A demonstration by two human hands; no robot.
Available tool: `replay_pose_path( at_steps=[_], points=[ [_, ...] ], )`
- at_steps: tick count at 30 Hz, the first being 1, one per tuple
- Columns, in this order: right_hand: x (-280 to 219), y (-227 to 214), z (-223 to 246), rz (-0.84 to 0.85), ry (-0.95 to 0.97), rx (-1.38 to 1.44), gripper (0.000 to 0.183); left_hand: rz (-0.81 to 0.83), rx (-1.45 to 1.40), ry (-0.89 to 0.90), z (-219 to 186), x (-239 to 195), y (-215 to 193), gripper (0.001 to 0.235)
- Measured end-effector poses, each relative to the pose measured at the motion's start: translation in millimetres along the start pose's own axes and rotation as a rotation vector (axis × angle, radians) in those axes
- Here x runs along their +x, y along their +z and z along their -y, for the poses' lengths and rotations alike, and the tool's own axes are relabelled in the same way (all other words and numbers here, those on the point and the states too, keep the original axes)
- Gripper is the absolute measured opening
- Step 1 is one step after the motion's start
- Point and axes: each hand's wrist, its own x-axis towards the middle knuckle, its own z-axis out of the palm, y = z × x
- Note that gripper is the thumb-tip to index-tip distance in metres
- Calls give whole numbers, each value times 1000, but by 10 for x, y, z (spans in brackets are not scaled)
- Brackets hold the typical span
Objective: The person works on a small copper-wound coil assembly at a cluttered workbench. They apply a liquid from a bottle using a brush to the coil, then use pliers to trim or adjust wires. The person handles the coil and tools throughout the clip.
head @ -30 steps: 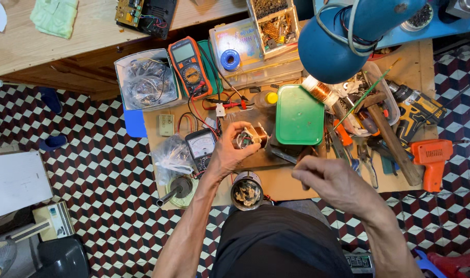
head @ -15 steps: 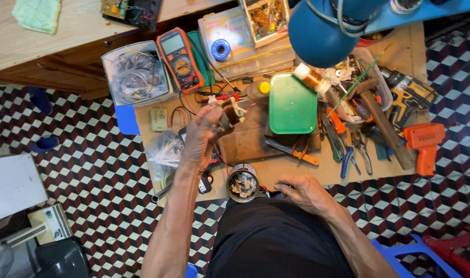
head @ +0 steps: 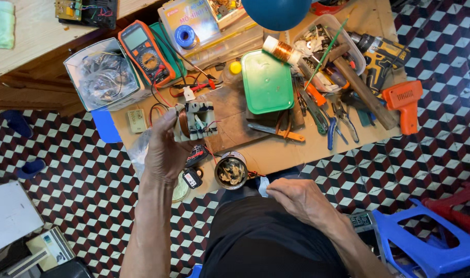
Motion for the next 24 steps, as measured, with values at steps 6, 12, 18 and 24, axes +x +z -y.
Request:
replay_pose_path(
  at_steps=[6, 12, 18, 24],
  points=[
    [-500, 194, 8, 102, 223, -174, 12, 4, 194, -154, 398, 126, -335, 55],
    [-820, 192, -193, -102, 421, -213, 17, 75, 201, -229, 1076, 413, -876, 64],
    [-840, 130, -466, -79, 587, -439, 21, 50, 328, -244, 1468, 771, -1176, 60],
    [-731, 139, -487, -221, 605, -458, 22, 43, 610, -62, 1666, 1040, -1285, 54]
  ],
)
